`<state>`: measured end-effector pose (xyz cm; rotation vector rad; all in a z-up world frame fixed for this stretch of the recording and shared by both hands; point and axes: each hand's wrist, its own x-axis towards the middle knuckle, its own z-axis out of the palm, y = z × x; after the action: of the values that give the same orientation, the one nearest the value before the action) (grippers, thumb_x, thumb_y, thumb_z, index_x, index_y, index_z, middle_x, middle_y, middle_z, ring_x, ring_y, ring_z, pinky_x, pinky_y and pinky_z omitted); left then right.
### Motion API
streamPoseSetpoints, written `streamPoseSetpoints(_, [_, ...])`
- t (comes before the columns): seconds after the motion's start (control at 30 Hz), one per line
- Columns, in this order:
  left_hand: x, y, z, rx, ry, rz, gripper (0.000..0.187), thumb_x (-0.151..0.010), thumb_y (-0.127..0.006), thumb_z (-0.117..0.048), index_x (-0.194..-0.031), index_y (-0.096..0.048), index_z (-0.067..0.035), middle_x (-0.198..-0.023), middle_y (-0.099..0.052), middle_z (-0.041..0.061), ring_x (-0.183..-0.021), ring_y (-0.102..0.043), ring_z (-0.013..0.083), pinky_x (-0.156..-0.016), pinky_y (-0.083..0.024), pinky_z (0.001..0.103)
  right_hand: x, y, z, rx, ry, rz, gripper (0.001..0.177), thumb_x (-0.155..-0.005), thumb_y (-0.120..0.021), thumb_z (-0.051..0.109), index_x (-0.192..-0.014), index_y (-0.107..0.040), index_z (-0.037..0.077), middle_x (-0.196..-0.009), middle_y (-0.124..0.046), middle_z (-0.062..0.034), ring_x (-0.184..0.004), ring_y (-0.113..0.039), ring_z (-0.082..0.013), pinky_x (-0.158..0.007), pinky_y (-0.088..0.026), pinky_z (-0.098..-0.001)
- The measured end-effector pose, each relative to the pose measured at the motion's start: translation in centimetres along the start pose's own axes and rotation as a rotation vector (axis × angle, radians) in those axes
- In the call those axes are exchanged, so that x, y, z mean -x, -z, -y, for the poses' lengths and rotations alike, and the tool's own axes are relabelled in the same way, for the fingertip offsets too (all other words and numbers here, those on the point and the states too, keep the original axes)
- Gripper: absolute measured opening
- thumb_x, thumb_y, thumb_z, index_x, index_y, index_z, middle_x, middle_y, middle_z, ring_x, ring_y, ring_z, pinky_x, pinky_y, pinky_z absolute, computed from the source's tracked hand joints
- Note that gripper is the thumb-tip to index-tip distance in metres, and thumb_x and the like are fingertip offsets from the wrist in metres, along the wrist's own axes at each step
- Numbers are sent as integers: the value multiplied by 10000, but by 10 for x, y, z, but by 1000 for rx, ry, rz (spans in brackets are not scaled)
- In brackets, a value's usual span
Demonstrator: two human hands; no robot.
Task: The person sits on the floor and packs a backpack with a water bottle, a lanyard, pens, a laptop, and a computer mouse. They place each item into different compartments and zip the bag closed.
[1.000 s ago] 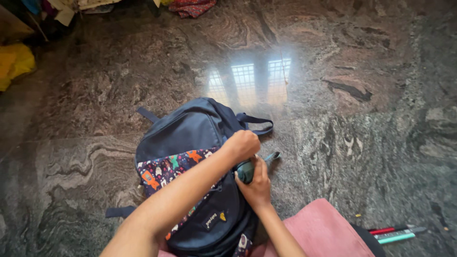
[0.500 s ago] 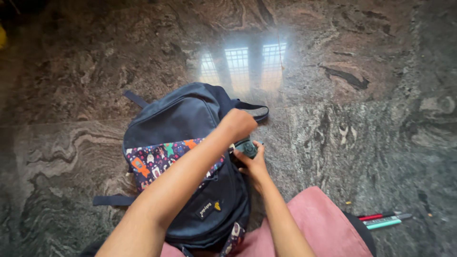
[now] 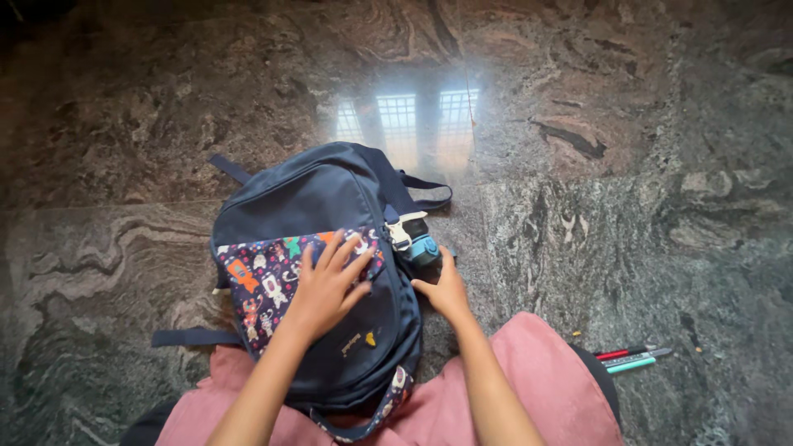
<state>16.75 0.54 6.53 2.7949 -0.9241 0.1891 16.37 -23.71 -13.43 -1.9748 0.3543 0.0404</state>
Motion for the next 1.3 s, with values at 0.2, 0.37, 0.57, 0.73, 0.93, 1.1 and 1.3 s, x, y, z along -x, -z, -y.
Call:
streamPoseSetpoints(0.2, [103,-7,2,-33,323,77,786,-851,-640,-544,-1541,-333,-329,-1643,-207,50,-1519,-170,309,-1120,-125,724,19,6,5,-43,-21,-20,961,-721,-869,315,-1512,-380,73,-1344,-628,-225,-1073,-710,-341,-934,-549,-414])
streamPoseSetpoints(0.37, [150,-22,7,-15,400,51,852,-828,-673,-522,-1572,-325,-296,-1669,-212,43,-1525,-169,301,-1171,-87,685,60,37,27,244,63,40,594,-829,-784,340,-1335,-646,63,-1313,-677,-163,-963,-726,-297,-888,-564,-392])
streamPoseSetpoints(0.57, [163,-36,5,29,371,-115,863,-808,-708,-467,-1562,-338,-267,-1660,-242,54,-1535,-174,324,-1209,-59,654,158,91,77,243,242,256,529,-868,-757,338,-1296,-648,47,-1241,-702,-140,-1019,-710,-281,-883,-563,-384])
streamPoseSetpoints(0.73, [164,-36,9,43,400,-88,870,-816,-705,-473,-1579,-339,-271,-1676,-240,52,-1550,-164,320,-1219,-25,643,248,134,116,246,303,175,411,-858,-721,274,-1195,-706,40,-1137,-748,-129,-1006,-728,-255,-879,-584,-383])
streamPoseSetpoints(0.93, [168,-48,13,88,351,-118,845,-875,-639,-506,-1614,-355,-212,-1722,-231,98,-1586,-151,384,-1227,10,672,320,170,112,233,223,-79,237,-882,-731,184,-1063,-765,35,-1018,-782,-84,-866,-731,-178,-707,-565,-315])
streamPoseSetpoints(1.1, [171,-50,15,143,351,-122,849,-904,-607,-520,-1649,-339,-214,-1735,-238,100,-1602,-147,400,-1240,-14,714,327,171,105,-128,1,-171,211,-961,-737,125,-1137,-778,16,-861,-695,-58,-727,-566,-77,-627,-462,-237])
streamPoseSetpoints(1.3, [173,-52,14,198,423,-30,892,-869,-631,-512,-1660,-303,-261,-1762,-184,82,-1625,-97,396,-1173,-105,782,306,213,89,-323,93,-303,210,-971,-671,86,-1164,-730,28,-1015,-742,-16,-862,-660,-76,-712,-542,-226])
